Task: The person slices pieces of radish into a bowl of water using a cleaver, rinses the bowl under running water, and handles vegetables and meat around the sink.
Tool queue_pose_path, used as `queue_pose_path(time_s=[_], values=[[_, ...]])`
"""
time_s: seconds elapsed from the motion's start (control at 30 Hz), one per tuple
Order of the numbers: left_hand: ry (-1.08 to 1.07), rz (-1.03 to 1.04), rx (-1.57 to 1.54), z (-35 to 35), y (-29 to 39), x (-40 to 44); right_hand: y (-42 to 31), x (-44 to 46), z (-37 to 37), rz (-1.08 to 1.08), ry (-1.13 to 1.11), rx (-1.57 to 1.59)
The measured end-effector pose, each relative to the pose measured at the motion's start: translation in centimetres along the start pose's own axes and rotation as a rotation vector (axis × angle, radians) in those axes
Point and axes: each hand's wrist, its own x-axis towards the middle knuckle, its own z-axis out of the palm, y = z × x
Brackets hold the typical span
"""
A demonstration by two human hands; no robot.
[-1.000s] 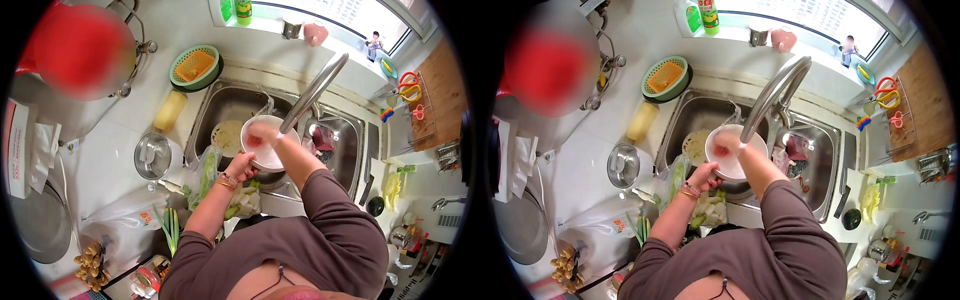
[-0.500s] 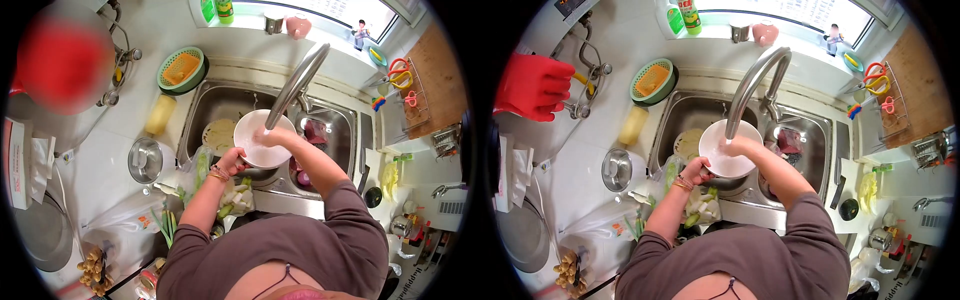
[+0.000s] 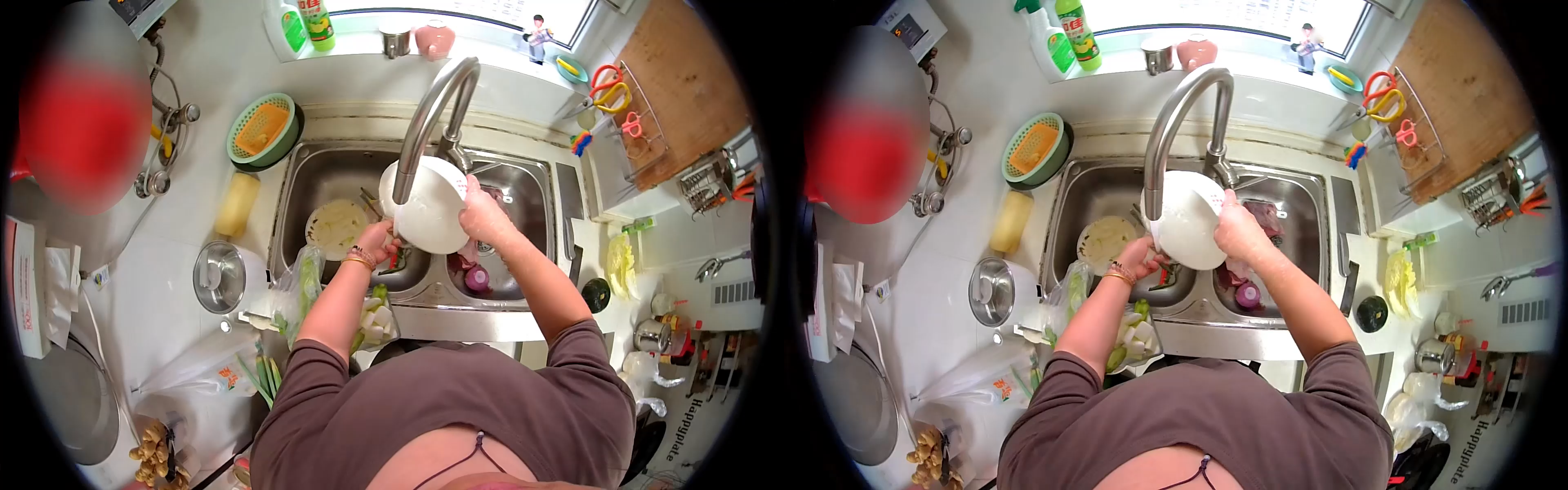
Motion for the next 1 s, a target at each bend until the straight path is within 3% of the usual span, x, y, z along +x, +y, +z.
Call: queue_pose_path(time_s=[0.07, 0.17, 0.2, 0.3, 0.33, 0.43, 0.5, 0.57, 0.67, 0.77, 0.8, 0.9, 1.0], values=[[-0.172, 0.006, -0.094, 0.0, 0.0, 1.4, 0.7, -1.2, 0.3, -0.107, 0.133, -0.201], [-0.156, 0.038, -0.25, 2.4, 0.1, 1.7, -0.6, -4.5, -1.8, -0.102, 0.147, -0.522], [-0.325, -0.007, -0.318, 2.2, 0.1, 2.2, 0.1, -5.4, -2.0, -0.115, 0.175, -0.552], [-0.15, 0.041, -0.3, 4.5, -0.1, 1.8, 3.2, -7.5, -2.3, -0.187, 0.388, -0.551], [-0.26, 0.002, -0.356, 2.8, -0.5, 3.9, 4.6, -8.2, -2.3, -0.222, 0.481, -0.535], [-0.127, 0.121, -0.086, 4.9, -0.6, 1.6, 8.7, -10.9, -3.3, -0.167, 0.615, -0.5], [-0.165, 0.17, 0.04, 5.2, -0.7, 1.0, 11.3, -12.7, -4.1, -0.011, 0.642, -0.43], [-0.105, 0.201, 0.151, 7.1, -0.4, -1.4, 12.6, -14.6, -5.0, 0.277, 0.602, -0.273], [-0.005, 0.238, 0.562, 10.5, -1.1, -1.0, 16.9, -15.7, -4.6, 0.362, 0.809, -0.031], [-0.065, 0.364, 0.839, 14.4, -0.9, 2.0, 17.7, -16.7, -6.3, 0.557, 0.745, 0.528], [-0.083, 0.339, 0.82, 16.2, -0.7, 2.7, 17.0, -17.1, -7.0, 0.521, 0.783, 0.618], [-0.203, 0.255, 0.724, 21.6, 0.3, 5.3, 20.7, -16.4, -6.6, 0.589, 0.607, 1.156], [-0.145, 0.219, 0.746, 24.8, 1.5, 8.5, 23.8, -15.0, -6.6, 0.683, 0.493, 1.528]])
